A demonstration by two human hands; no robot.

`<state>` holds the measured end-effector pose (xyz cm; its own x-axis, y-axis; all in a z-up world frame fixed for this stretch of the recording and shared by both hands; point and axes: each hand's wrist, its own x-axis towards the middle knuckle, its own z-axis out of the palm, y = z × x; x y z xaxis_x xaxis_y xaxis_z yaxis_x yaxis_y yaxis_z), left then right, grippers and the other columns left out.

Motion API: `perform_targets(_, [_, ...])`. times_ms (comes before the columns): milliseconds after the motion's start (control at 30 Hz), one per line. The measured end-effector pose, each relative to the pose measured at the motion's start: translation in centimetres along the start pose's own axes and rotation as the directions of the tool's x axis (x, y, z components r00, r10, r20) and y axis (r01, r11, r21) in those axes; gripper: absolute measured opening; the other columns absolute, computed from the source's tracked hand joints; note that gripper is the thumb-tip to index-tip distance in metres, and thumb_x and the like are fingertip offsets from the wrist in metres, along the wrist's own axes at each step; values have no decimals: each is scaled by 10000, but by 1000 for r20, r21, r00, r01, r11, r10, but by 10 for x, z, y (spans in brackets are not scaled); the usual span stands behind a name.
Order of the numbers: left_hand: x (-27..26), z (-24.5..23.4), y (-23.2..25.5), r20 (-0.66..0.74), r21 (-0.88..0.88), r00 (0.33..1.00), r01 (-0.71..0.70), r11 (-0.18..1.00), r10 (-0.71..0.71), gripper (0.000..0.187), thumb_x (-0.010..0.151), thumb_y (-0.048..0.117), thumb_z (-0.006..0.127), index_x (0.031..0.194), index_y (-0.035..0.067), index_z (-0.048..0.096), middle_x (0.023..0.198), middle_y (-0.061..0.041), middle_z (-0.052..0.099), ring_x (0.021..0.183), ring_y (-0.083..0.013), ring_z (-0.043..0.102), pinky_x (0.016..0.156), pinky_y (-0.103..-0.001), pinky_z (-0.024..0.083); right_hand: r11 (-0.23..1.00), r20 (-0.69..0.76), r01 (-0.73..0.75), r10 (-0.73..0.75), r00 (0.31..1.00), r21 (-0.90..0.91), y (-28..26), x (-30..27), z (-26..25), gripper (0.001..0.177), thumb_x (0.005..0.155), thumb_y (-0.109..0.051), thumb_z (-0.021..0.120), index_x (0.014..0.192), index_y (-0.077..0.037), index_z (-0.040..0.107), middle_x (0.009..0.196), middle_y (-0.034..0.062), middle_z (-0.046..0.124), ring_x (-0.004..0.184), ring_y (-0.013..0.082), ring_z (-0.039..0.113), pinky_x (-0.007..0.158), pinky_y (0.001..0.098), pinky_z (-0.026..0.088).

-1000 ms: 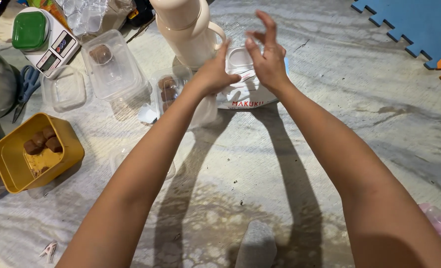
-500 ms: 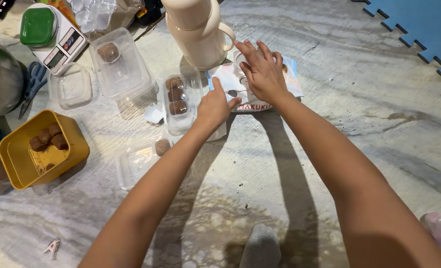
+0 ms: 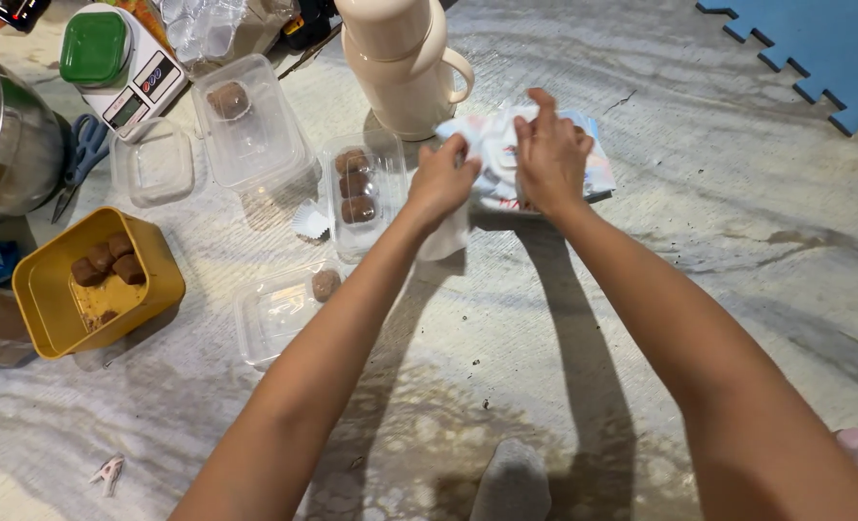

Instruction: The person organizes brown dough-like balls into plastic containers, sometimes using a wet wipe to clean their hands or surfaces during the process.

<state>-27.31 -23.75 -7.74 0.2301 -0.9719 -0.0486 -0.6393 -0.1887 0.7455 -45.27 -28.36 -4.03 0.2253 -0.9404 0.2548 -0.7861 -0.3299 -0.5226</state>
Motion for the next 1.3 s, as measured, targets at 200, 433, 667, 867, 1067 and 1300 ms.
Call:
perform_targets(200, [10, -12, 94, 354, -738, 935, 290, 610, -16, 191, 1067, 319, 464, 1136, 141, 470, 908, -79, 617, 780, -227, 605, 581, -400, 487, 823, -79, -314, 395, 915, 473, -5, -11, -25, 426, 1118, -403, 380, 1469, -169, 323, 990, 77, 751, 882, 220, 735, 818, 428, 531])
perform_targets(433, [-25, 1, 141, 90, -654, 995, 32, 755, 36, 178, 1080, 291, 483, 1132, 124, 510, 988, -137, 728, 864, -252, 701, 749, -410, 573, 398, 175, -345, 404, 898, 850, -7, 14, -67, 538, 1094, -453, 387, 1543, -226, 198, 1066, 167, 688, 802, 151, 676, 648, 306, 528])
perform_targets(667, [-44, 17, 190, -392, -227, 795, -571, 789, 463, 278, 1020, 174, 465, 1292, 156, 517, 1126, -185, 705, 1144, -445, 651, 866, -524, 519, 405, 139, -302, 384, 913, 863, 8, 42, -120, 654, 1032, -593, 391, 1541, -298, 105, 1306, 265, 525, 706, 241, 542, 514, 362, 387])
perform_targets(867, [-39, 65, 183, -11, -257, 963, -264, 930, 270, 157, 1086, 255, 459, 1180, 153, 533, 1010, -175, 744, 953, -465, 678, 782, -554, 498, 205, 322, -532, 604, 729, 821, 20, 18, -105, 722, 1015, -623, 376, 1570, -328, 21, 1521, 224, 285, 1206, 354, 382, 863, 524, 431])
perform_targets(1067, [-47, 106, 137, 332, -324, 912, -129, 937, 240, 385, 930, 332, 628, 1236, 136, 499, 1117, -187, 663, 788, -402, 723, 700, -520, 547, 953, -318, -246, 292, 902, 179, 43, -4, -112, 613, 1127, -553, 445, 1617, -313, 166, 1608, 197, 373, 1462, 392, 395, 1091, 599, 422])
perform_targets(1300, [-33, 38, 85, 610, -266, 787, 96, 959, 91, 280, 946, 259, 578, 1094, 56, 704, 884, -83, 779, 630, -170, 687, 469, -319, 517, 997, 368, -46, 21, 930, 61, 34, -17, -79, 594, 1077, -378, 432, 1611, -285, 189, 766, 253, 691, 772, 500, 668, 758, 602, 492])
